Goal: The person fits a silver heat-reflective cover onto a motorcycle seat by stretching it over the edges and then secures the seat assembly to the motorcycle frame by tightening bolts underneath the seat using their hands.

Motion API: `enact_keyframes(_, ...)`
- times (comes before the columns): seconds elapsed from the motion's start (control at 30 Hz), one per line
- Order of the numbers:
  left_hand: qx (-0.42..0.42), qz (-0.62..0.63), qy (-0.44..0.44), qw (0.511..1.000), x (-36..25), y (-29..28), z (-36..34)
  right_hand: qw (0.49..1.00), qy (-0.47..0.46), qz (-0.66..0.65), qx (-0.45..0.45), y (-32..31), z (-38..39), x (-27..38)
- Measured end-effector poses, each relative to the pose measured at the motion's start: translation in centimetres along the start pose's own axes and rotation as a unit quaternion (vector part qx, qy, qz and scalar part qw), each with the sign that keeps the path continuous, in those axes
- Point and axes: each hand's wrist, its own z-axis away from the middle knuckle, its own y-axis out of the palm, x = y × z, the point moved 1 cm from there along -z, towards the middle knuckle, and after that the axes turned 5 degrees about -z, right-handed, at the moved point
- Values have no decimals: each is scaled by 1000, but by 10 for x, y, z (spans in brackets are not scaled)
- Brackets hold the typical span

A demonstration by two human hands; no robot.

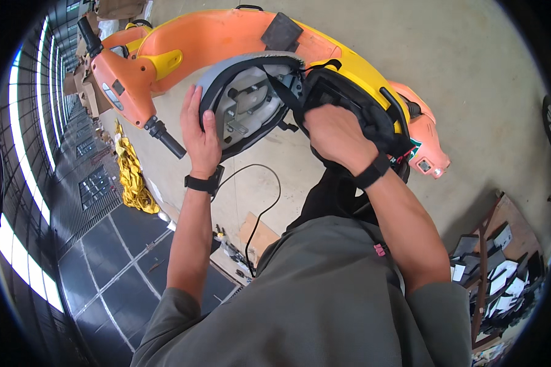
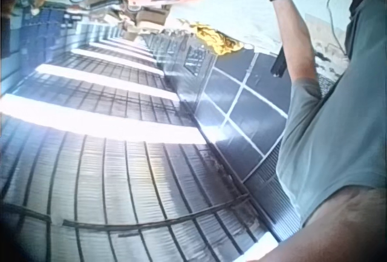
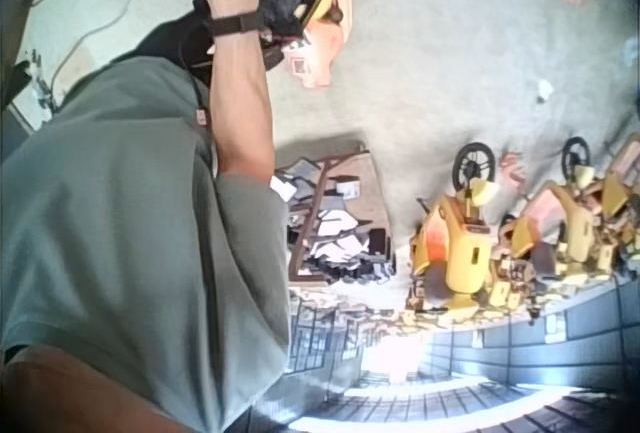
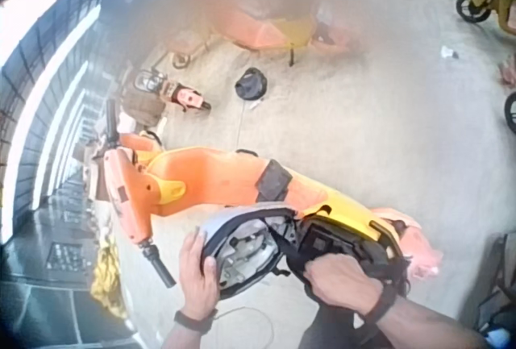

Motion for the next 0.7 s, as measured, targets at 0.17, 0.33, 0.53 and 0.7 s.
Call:
enact_keyframes(0.17,7,-14,-1,1000,8,-2,1,982,85,-50,-163,-38,-16,16)
enact_keyframes(0.33,15,-2,-5,1000,3,-2,-2,759,19,-567,-319,-62,-71,3)
enact_keyframes(0.53,-15,-6,-8,1000,14,3,-6,564,48,-821,-73,-58,-61,8)
enact_keyframes(0.7,-22,-4,-6,1000,21,4,-4,733,144,-654,-121,-24,19,29)
